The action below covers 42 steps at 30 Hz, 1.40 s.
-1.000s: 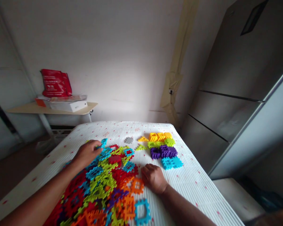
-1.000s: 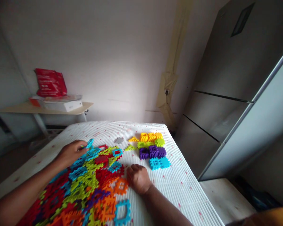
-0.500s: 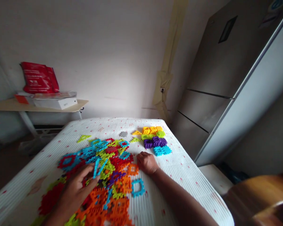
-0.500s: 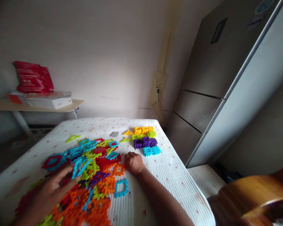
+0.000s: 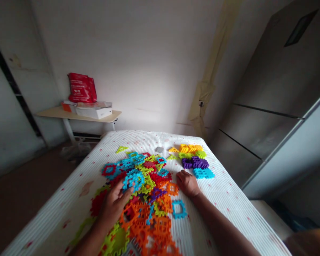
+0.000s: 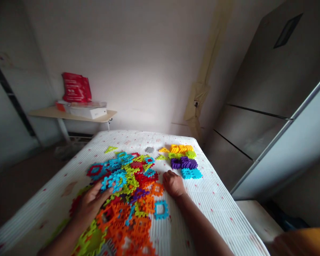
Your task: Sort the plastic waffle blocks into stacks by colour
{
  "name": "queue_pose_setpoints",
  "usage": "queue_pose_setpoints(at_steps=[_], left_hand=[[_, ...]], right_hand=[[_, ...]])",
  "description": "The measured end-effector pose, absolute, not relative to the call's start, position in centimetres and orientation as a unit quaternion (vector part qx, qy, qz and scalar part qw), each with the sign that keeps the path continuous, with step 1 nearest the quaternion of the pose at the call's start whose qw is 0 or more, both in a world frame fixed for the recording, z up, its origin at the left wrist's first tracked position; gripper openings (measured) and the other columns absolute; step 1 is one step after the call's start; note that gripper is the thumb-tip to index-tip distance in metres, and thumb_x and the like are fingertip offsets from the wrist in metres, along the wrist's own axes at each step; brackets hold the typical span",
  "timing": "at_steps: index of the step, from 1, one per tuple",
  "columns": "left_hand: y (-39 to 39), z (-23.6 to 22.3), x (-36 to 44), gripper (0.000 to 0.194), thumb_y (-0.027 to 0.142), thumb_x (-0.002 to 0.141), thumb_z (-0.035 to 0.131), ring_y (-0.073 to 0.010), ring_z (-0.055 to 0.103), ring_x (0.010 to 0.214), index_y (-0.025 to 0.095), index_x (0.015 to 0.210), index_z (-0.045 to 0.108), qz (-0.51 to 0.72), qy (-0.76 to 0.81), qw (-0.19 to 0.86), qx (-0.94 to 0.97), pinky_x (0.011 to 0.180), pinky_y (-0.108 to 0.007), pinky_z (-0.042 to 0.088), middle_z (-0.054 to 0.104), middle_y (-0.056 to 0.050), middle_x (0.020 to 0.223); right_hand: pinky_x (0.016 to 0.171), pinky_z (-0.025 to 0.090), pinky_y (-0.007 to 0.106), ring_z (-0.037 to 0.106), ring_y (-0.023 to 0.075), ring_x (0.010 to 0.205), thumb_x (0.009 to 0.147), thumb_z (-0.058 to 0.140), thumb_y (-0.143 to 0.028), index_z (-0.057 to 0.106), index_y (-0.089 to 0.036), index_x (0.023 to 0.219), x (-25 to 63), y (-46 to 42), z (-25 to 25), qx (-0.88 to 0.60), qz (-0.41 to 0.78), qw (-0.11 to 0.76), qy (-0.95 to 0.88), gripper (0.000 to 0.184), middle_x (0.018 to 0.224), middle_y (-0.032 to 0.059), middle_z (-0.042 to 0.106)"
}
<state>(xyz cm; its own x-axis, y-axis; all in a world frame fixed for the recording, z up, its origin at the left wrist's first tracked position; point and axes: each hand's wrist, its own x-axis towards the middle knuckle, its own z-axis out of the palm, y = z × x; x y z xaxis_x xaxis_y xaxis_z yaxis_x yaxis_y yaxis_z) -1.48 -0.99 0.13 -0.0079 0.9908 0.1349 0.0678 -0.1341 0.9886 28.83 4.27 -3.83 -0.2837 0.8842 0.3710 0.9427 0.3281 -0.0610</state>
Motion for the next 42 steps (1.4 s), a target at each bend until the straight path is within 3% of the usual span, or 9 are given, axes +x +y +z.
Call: queue_pose_setpoints(at_steps=[9, 15, 19, 23, 30, 34, 42], left_hand=[[-1.3, 0.1, -1.5, 0.041, 0.048, 0.067, 0.066, -0.0242, 0.068, 0.091, 0.020, 0.097, 0.064, 0.502, 0.478, 0.428, 0.579, 0.083, -0.031, 0.053, 0.074, -0.005, 0.093], [-0.9, -0.7, -1.7, 0.030, 0.039, 0.071, 0.062, -0.0216, 0.069, 0.088, 0.021, 0.094, 0.067, 0.481, 0.474, 0.271, 0.686, 0.078, -0.026, 0.055, 0.073, -0.005, 0.096], [-0.4, -1.2, -1.7, 0.019, 0.028, 0.070, 0.061, -0.0179, 0.070, 0.085, 0.024, 0.087, 0.069, 0.476, 0.410, 0.169, 0.760, 0.077, -0.021, 0.054, 0.073, -0.003, 0.095], [0.0, -2.0, -2.1, 0.029, 0.013, 0.061, 0.059, -0.0167, 0.070, 0.086, 0.028, 0.084, 0.068, 0.453, 0.350, 0.100, 0.814, 0.078, -0.020, 0.054, 0.073, -0.001, 0.100], [0.0, -3.1, -2.7, 0.029, 0.020, 0.069, 0.058, -0.0186, 0.069, 0.091, 0.031, 0.093, 0.069, 0.390, 0.333, 0.075, 0.855, 0.084, -0.023, 0.053, 0.071, -0.002, 0.108], [-1.1, -3.8, -1.6, 0.027, 0.024, 0.073, 0.053, -0.0183, 0.068, 0.093, 0.031, 0.094, 0.069, 0.424, 0.366, 0.102, 0.822, 0.090, -0.024, 0.050, 0.071, -0.001, 0.108], [-1.7, -3.9, -1.2, 0.025, 0.032, 0.079, 0.053, -0.0162, 0.069, 0.093, 0.032, 0.100, 0.067, 0.438, 0.370, 0.092, 0.815, 0.091, -0.020, 0.049, 0.072, 0.001, 0.108]], right_hand=[[0.063, 0.037, 0.020, 0.058, 0.0122, 0.072, 0.085, 0.046, -0.015, 0.064, -0.018, 0.076, 28.5, 4.0, -3.2, -0.615, -0.036, 0.194, -0.764, 0.020, 0.081, 0.0044, 0.063], [0.062, 0.041, 0.018, 0.061, 0.0119, 0.073, 0.086, 0.046, -0.013, 0.067, -0.016, 0.082, 26.8, 3.0, -2.1, -0.651, 0.027, 0.253, -0.715, 0.021, 0.082, 0.0038, 0.068], [0.057, 0.043, 0.017, 0.060, 0.0103, 0.066, 0.088, 0.053, -0.028, 0.066, -0.017, 0.096, 23.9, 1.1, -0.8, -0.571, 0.175, 0.350, -0.721, 0.020, 0.079, -0.0001, 0.067], [0.065, 0.046, 0.022, 0.060, 0.0136, 0.076, 0.075, 0.067, -0.043, 0.065, -0.020, 0.106, 21.5, -0.5, 0.8, -0.431, 0.338, 0.419, -0.724, 0.038, 0.094, 0.0017, 0.067], [0.073, 0.047, 0.023, 0.061, 0.0147, 0.082, 0.073, 0.070, -0.045, 0.067, -0.020, 0.106, 21.3, -1.6, 1.3, -0.356, 0.327, 0.429, -0.763, 0.041, 0.098, 0.0039, 0.066], [0.075, 0.048, 0.024, 0.062, 0.0147, 0.086, 0.074, 0.070, -0.042, 0.064, -0.020, 0.111, 21.3, -1.6, 0.9, -0.325, 0.352, 0.423, -0.769, 0.043, 0.103, 0.0046, 0.066], [0.075, 0.048, 0.023, 0.061, 0.0137, 0.084, 0.067, 0.074, -0.051, 0.067, -0.019, 0.093, 22.1, -1.2, 0.5, -0.309, 0.322, 0.386, -0.807, 0.042, 0.094, 0.0039, 0.066]])
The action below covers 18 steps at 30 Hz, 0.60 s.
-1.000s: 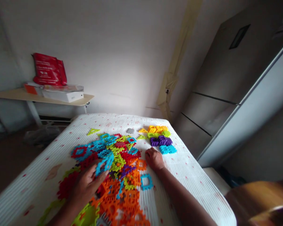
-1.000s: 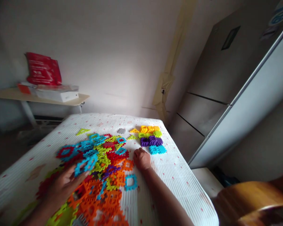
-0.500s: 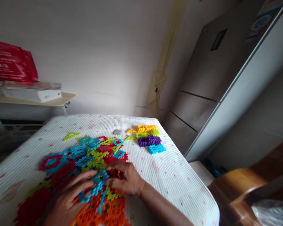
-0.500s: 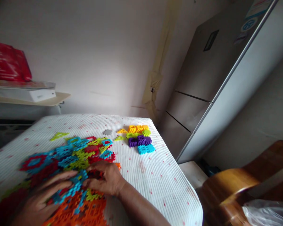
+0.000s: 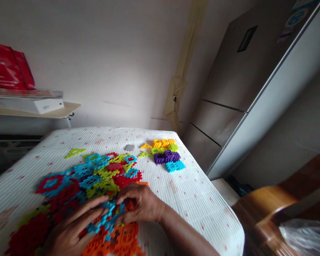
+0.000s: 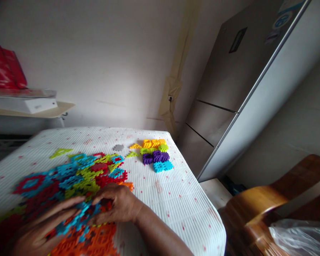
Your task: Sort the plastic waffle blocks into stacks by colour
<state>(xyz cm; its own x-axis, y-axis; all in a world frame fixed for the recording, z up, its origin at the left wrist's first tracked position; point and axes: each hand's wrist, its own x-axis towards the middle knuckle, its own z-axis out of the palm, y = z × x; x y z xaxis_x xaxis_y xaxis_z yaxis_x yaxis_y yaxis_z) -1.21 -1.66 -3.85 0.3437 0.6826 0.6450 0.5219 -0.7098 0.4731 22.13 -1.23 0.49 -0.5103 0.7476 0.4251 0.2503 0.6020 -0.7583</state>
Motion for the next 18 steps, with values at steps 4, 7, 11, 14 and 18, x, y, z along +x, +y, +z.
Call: queue_pose_setpoints(at_steps=[4, 7, 11, 14, 18], left_hand=[[-1.3, -3.4, -1.6, 0.027, 0.031, 0.080, 0.056, -0.0163, 0.070, 0.088, 0.030, 0.105, 0.066, 0.403, 0.350, 0.062, 0.844, 0.087, -0.019, 0.051, 0.073, 0.000, 0.105], [-1.4, -3.0, -1.4, 0.025, 0.032, 0.082, 0.054, -0.0170, 0.071, 0.088, 0.029, 0.103, 0.067, 0.405, 0.352, 0.049, 0.843, 0.087, -0.021, 0.052, 0.073, -0.001, 0.105], [-1.8, -2.2, -1.1, 0.024, 0.035, 0.084, 0.052, -0.0169, 0.070, 0.088, 0.027, 0.100, 0.068, 0.437, 0.384, 0.045, 0.812, 0.088, -0.022, 0.052, 0.073, -0.002, 0.104], [-2.0, -1.9, -1.1, 0.024, 0.036, 0.085, 0.052, -0.0157, 0.070, 0.086, 0.027, 0.098, 0.069, 0.454, 0.389, 0.041, 0.800, 0.087, -0.020, 0.052, 0.073, -0.001, 0.100], [-1.7, -2.0, -1.2, 0.023, 0.036, 0.084, 0.052, -0.0157, 0.071, 0.084, 0.028, 0.094, 0.071, 0.442, 0.370, 0.034, 0.816, 0.086, -0.019, 0.053, 0.074, 0.000, 0.097]], right_hand=[[0.075, 0.046, 0.022, 0.062, 0.0140, 0.085, 0.067, 0.073, -0.051, 0.066, -0.021, 0.089, 22.3, -2.0, 0.8, -0.339, 0.237, 0.305, -0.858, 0.037, 0.092, 0.0018, 0.068], [0.071, 0.045, 0.021, 0.063, 0.0141, 0.080, 0.067, 0.072, -0.052, 0.066, -0.022, 0.087, 22.4, -2.4, 1.3, -0.353, 0.172, 0.285, -0.874, 0.036, 0.087, 0.0003, 0.068], [0.065, 0.044, 0.020, 0.062, 0.0129, 0.073, 0.074, 0.066, -0.051, 0.065, -0.020, 0.089, 24.2, -2.3, 2.5, -0.433, 0.118, 0.314, -0.837, 0.035, 0.084, 0.0012, 0.066], [0.061, 0.042, 0.021, 0.062, 0.0132, 0.070, 0.081, 0.060, -0.047, 0.064, -0.019, 0.092, 26.6, -1.6, 2.7, -0.565, 0.030, 0.304, -0.767, 0.030, 0.084, 0.0028, 0.065], [0.060, 0.040, 0.023, 0.064, 0.0175, 0.073, 0.081, 0.062, -0.042, 0.063, -0.018, 0.090, 29.1, -0.1, 1.2, -0.728, -0.081, 0.213, -0.647, 0.026, 0.085, 0.0063, 0.067]])
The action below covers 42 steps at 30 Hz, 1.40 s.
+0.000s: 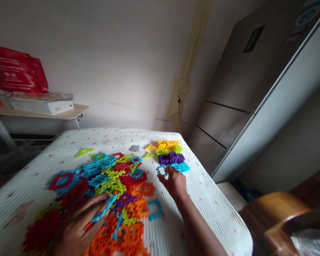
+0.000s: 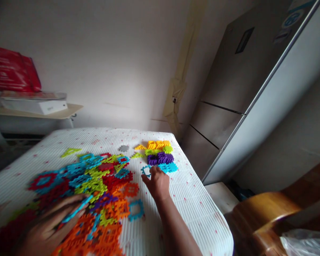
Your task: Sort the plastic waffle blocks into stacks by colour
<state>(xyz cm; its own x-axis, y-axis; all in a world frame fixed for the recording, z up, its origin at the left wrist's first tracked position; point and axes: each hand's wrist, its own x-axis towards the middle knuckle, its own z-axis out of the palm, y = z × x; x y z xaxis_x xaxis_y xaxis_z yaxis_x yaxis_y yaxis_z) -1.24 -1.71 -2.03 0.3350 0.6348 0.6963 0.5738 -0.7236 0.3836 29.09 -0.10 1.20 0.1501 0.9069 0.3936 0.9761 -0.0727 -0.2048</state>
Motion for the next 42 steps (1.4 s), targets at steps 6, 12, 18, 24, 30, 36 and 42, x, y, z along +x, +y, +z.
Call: queue_pose_setpoints(at_steps=[6, 12, 18, 24, 30, 36, 42], left_hand=[[-1.5, -1.5, -1.1, 0.024, 0.037, 0.084, 0.052, -0.0147, 0.071, 0.082, 0.025, 0.092, 0.071, 0.448, 0.360, 0.016, 0.818, 0.083, -0.017, 0.053, 0.075, -0.002, 0.093], [-1.4, -1.3, -1.1, 0.021, 0.034, 0.083, 0.054, -0.0148, 0.071, 0.083, 0.024, 0.091, 0.071, 0.450, 0.362, 0.025, 0.816, 0.082, -0.015, 0.052, 0.075, -0.001, 0.094], [-1.3, -1.3, -1.1, 0.018, 0.030, 0.082, 0.055, -0.0143, 0.071, 0.083, 0.022, 0.089, 0.070, 0.453, 0.345, 0.006, 0.822, 0.084, -0.014, 0.051, 0.075, -0.003, 0.093], [-1.1, -1.7, -1.1, 0.020, 0.029, 0.083, 0.054, -0.0129, 0.070, 0.085, 0.021, 0.097, 0.067, 0.441, 0.347, -0.012, 0.828, 0.084, -0.014, 0.051, 0.074, -0.002, 0.095], [-0.9, -1.7, -1.1, 0.020, 0.033, 0.087, 0.050, -0.0109, 0.070, 0.081, 0.022, 0.098, 0.062, 0.439, 0.329, -0.065, 0.834, 0.080, -0.013, 0.052, 0.073, -0.002, 0.092], [-0.4, -4.3, -1.4, 0.025, 0.035, 0.088, 0.043, -0.0160, 0.067, 0.094, 0.025, 0.101, 0.061, 0.436, 0.373, -0.022, 0.819, 0.084, -0.023, 0.053, 0.068, -0.004, 0.105], [-0.6, -5.1, -0.8, 0.025, 0.036, 0.082, 0.054, -0.0181, 0.063, 0.103, 0.026, 0.103, 0.063, 0.430, 0.381, 0.014, 0.818, 0.090, -0.026, 0.050, 0.063, -0.005, 0.116]], right_hand=[[0.054, 0.038, 0.026, 0.065, 0.0220, 0.069, 0.082, 0.058, -0.049, 0.063, -0.017, 0.091, 28.9, 0.8, -0.7, -0.801, -0.087, 0.102, -0.583, 0.034, 0.083, 0.0110, 0.068], [0.057, 0.038, 0.023, 0.063, 0.0192, 0.081, 0.080, 0.060, -0.023, 0.063, -0.019, 0.086, 28.9, 0.6, -1.1, -0.739, -0.111, 0.123, -0.653, 0.008, 0.088, 0.0064, 0.066], [0.065, 0.039, 0.023, 0.061, 0.0160, 0.081, 0.082, 0.052, -0.009, 0.064, -0.017, 0.079, 29.6, 1.8, -2.6, -0.718, -0.096, 0.123, -0.678, 0.015, 0.083, 0.0058, 0.065], [0.070, 0.039, 0.022, 0.059, 0.0151, 0.083, 0.086, 0.049, -0.011, 0.065, -0.017, 0.082, 30.0, 2.6, -3.0, -0.719, -0.092, 0.130, -0.677, 0.018, 0.086, 0.0059, 0.065], [0.072, 0.039, 0.022, 0.059, 0.0154, 0.084, 0.087, 0.049, -0.014, 0.065, -0.017, 0.086, 30.2, 2.9, -2.9, -0.727, -0.084, 0.127, -0.670, 0.016, 0.089, 0.0059, 0.065], [0.073, 0.039, 0.022, 0.059, 0.0157, 0.086, 0.089, 0.048, -0.015, 0.065, -0.017, 0.088, 30.1, 3.0, -2.7, -0.730, -0.075, 0.126, -0.667, 0.016, 0.092, 0.0057, 0.065], [0.071, 0.039, 0.023, 0.059, 0.0164, 0.084, 0.088, 0.048, -0.014, 0.064, -0.015, 0.086, 29.8, 2.8, -2.5, -0.725, -0.071, 0.143, -0.670, 0.015, 0.091, 0.0073, 0.064]])
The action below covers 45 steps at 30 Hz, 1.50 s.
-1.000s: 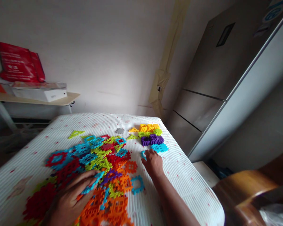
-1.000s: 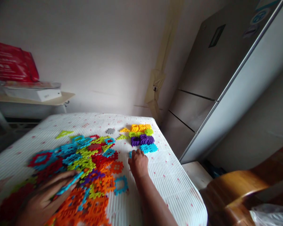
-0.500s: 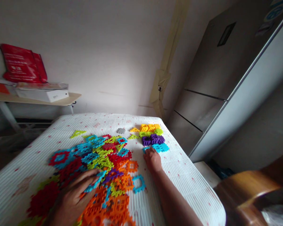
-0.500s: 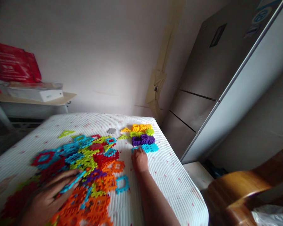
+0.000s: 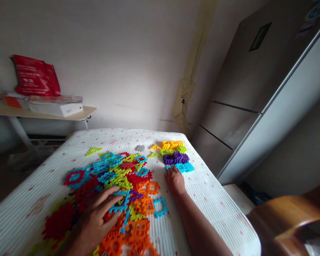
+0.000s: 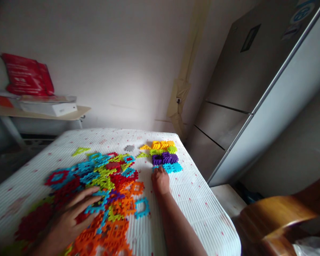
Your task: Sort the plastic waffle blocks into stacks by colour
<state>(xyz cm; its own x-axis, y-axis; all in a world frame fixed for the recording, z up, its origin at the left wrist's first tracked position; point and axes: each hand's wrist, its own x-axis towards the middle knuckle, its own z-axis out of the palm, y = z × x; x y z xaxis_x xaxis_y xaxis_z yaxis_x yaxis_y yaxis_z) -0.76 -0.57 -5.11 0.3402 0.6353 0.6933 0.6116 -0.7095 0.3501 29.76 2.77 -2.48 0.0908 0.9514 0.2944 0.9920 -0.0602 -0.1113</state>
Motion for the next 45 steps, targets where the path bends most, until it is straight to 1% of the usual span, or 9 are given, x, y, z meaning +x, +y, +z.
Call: queue_pose_setpoints(at_steps=[5, 10, 16, 20, 25, 32, 39, 42, 45], left_hand=[[-1.3, -3.8, -0.4, 0.033, 0.046, 0.074, 0.064, -0.0203, 0.063, 0.105, 0.026, 0.100, 0.065, 0.402, 0.384, 0.033, 0.831, 0.090, -0.027, 0.051, 0.063, -0.006, 0.119], [-1.5, -2.5, -0.4, 0.016, 0.037, 0.076, 0.063, -0.0186, 0.065, 0.099, 0.024, 0.086, 0.067, 0.377, 0.373, 0.017, 0.848, 0.086, -0.025, 0.052, 0.067, -0.006, 0.109], [-1.8, -1.5, -0.1, 0.008, 0.030, 0.077, 0.061, -0.0169, 0.066, 0.093, 0.024, 0.076, 0.066, 0.360, 0.368, 0.012, 0.857, 0.081, -0.023, 0.053, 0.069, -0.005, 0.103], [-2.1, -1.5, 0.2, 0.010, 0.031, 0.078, 0.059, -0.0175, 0.065, 0.095, 0.024, 0.075, 0.065, 0.375, 0.391, 0.036, 0.840, 0.084, -0.025, 0.051, 0.068, -0.004, 0.103], [-1.9, -1.7, 0.0, 0.010, 0.030, 0.079, 0.058, -0.0171, 0.064, 0.096, 0.025, 0.076, 0.066, 0.365, 0.395, 0.038, 0.842, 0.085, -0.025, 0.051, 0.068, -0.004, 0.104], [-1.9, -1.7, 0.1, 0.011, 0.028, 0.080, 0.056, -0.0172, 0.064, 0.096, 0.025, 0.075, 0.066, 0.369, 0.398, 0.039, 0.839, 0.084, -0.025, 0.051, 0.068, -0.004, 0.104], [-1.8, -1.7, -0.1, 0.010, 0.028, 0.079, 0.058, -0.0169, 0.066, 0.093, 0.025, 0.075, 0.067, 0.358, 0.382, 0.025, 0.852, 0.081, -0.023, 0.053, 0.070, -0.004, 0.102], [-1.5, -1.7, -0.3, 0.010, 0.027, 0.079, 0.057, -0.0164, 0.066, 0.093, 0.025, 0.076, 0.067, 0.348, 0.380, 0.012, 0.857, 0.081, -0.023, 0.053, 0.070, -0.004, 0.102], [-1.5, -1.7, -0.3, 0.010, 0.027, 0.080, 0.057, -0.0159, 0.066, 0.093, 0.025, 0.076, 0.066, 0.348, 0.378, 0.015, 0.858, 0.081, -0.022, 0.053, 0.070, -0.004, 0.102]], right_hand=[[0.073, 0.038, 0.022, 0.058, 0.0152, 0.085, 0.088, 0.048, -0.014, 0.064, -0.018, 0.085, 28.9, 2.4, -2.2, -0.687, -0.064, 0.170, -0.703, 0.016, 0.090, 0.0053, 0.064], [0.070, 0.040, 0.020, 0.060, 0.0138, 0.081, 0.089, 0.048, -0.013, 0.065, -0.019, 0.082, 28.1, 2.0, -1.8, -0.655, -0.047, 0.191, -0.729, 0.020, 0.086, 0.0043, 0.065], [0.072, 0.042, 0.018, 0.063, 0.0127, 0.084, 0.088, 0.050, -0.017, 0.066, -0.022, 0.100, 26.0, 3.6, -0.6, -0.638, 0.009, 0.229, -0.735, 0.021, 0.099, 0.0026, 0.068], [0.072, 0.043, 0.019, 0.064, 0.0135, 0.085, 0.089, 0.050, -0.030, 0.066, -0.028, 0.103, 23.2, 6.0, 0.6, -0.641, 0.026, 0.214, -0.736, 0.021, 0.100, 0.0001, 0.069], [0.068, 0.045, 0.025, 0.066, 0.0199, 0.084, 0.084, 0.055, -0.038, 0.068, -0.025, 0.100, 20.2, 8.3, 1.1, -0.682, 0.049, 0.167, -0.711, 0.024, 0.093, 0.0056, 0.071], [0.068, 0.046, 0.025, 0.066, 0.0200, 0.085, 0.081, 0.056, -0.034, 0.069, -0.024, 0.097, 19.5, 8.8, 0.5, -0.713, 0.073, 0.143, -0.682, 0.023, 0.096, 0.0073, 0.071], [0.064, 0.045, 0.020, 0.067, 0.0160, 0.079, 0.076, 0.058, -0.022, 0.072, -0.025, 0.090, 20.6, 9.7, 0.3, -0.690, 0.114, 0.177, -0.692, 0.021, 0.086, 0.0011, 0.073], [0.069, 0.046, 0.018, 0.066, 0.0138, 0.082, 0.077, 0.056, -0.017, 0.071, -0.027, 0.097, 21.3, 9.7, 0.4, -0.674, 0.118, 0.201, -0.701, 0.027, 0.091, -0.0015, 0.073], [0.078, 0.046, 0.020, 0.065, 0.0149, 0.092, 0.080, 0.052, -0.014, 0.070, -0.027, 0.102, 22.0, 9.6, 0.3, -0.669, 0.108, 0.217, -0.703, 0.032, 0.100, 0.0001, 0.071]])
